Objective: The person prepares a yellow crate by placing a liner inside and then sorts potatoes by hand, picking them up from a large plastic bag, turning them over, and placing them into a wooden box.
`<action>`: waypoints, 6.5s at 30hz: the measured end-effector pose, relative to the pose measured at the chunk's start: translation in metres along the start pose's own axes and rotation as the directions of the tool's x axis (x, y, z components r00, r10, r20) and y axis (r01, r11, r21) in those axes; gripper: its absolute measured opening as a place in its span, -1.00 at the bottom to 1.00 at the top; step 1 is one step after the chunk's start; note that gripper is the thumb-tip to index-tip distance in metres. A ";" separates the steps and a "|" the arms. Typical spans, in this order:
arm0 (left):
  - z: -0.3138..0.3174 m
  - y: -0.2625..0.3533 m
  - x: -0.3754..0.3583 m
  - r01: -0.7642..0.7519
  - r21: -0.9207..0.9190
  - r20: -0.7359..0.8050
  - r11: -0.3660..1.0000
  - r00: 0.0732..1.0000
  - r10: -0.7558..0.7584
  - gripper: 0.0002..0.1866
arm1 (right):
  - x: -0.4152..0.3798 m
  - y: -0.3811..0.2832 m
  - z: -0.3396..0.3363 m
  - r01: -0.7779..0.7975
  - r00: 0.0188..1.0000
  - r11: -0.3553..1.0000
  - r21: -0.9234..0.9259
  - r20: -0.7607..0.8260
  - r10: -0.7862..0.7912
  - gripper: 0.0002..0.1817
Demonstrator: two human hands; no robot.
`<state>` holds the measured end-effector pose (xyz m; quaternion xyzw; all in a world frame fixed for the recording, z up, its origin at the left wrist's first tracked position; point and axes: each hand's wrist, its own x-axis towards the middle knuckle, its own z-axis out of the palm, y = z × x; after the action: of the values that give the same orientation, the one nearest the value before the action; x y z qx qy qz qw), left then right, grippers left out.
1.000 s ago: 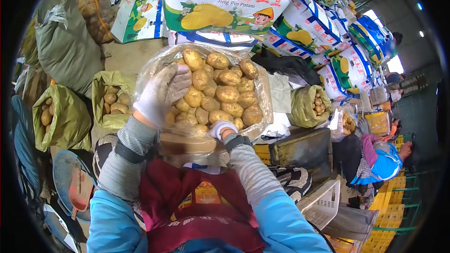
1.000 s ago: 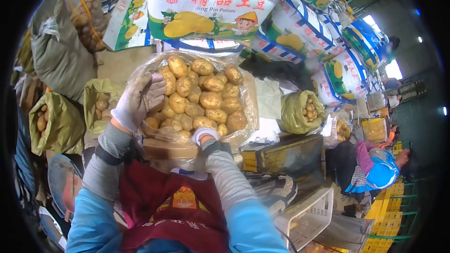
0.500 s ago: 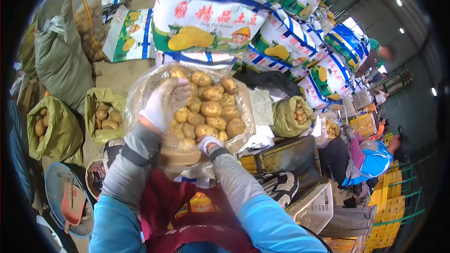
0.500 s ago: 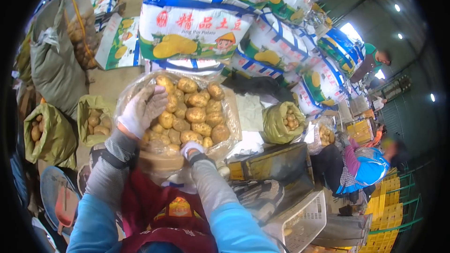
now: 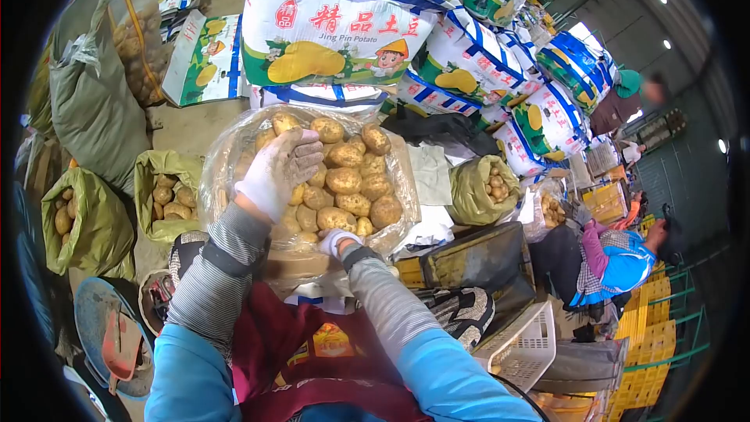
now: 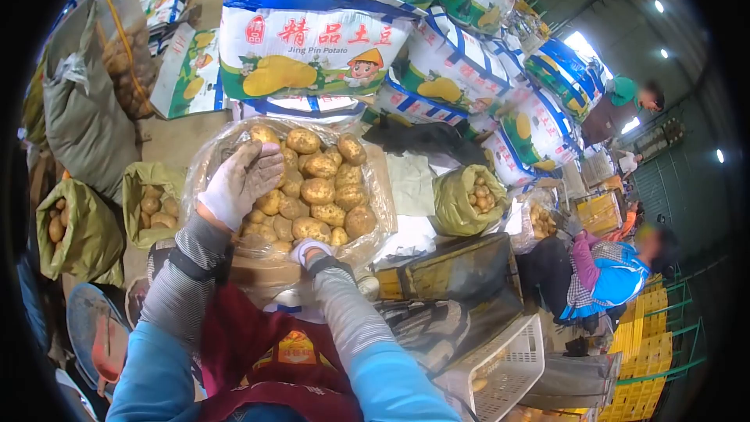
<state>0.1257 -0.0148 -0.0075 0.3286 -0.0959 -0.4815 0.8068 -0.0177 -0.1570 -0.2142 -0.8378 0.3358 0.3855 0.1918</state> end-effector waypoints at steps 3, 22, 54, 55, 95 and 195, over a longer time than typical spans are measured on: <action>-0.002 -0.006 0.006 0.014 0.022 -0.001 1.000 1.000 -0.014 -0.59 | 0.023 0.009 0.018 -0.026 0.998 0.998 0.057 -0.055 0.029 -0.38; 0.014 -0.001 0.008 0.035 0.056 -0.020 0.998 0.999 -0.034 -0.59 | -0.064 -0.002 -0.026 0.078 0.991 0.993 0.090 -0.111 -0.068 -0.46; 0.030 -0.038 -0.001 0.225 0.597 0.066 0.770 0.943 -0.327 -0.29 | -0.171 0.044 -0.071 0.866 0.440 0.303 0.397 -0.894 -0.088 -0.22; 0.026 -0.042 -0.003 0.142 0.644 0.210 0.752 0.912 -0.353 -0.28 | -0.181 0.041 -0.076 0.827 0.299 0.533 0.177 -0.942 -0.150 -0.19; 0.033 -0.024 0.010 -0.041 0.520 0.006 0.853 0.999 0.045 -0.61 | -0.101 0.329 0.039 0.070 0.305 0.552 0.831 -0.545 0.781 -0.43; -0.017 -0.004 0.006 0.029 0.150 -0.069 0.988 0.997 -0.019 -0.56 | -0.043 0.035 -0.120 0.636 0.736 0.514 0.575 -0.651 -0.182 -0.21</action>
<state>0.1342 -0.0139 -0.0243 0.4060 -0.1010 -0.4714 0.7764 -0.0013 -0.2328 -0.1075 -0.7977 0.2867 -0.0941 0.5221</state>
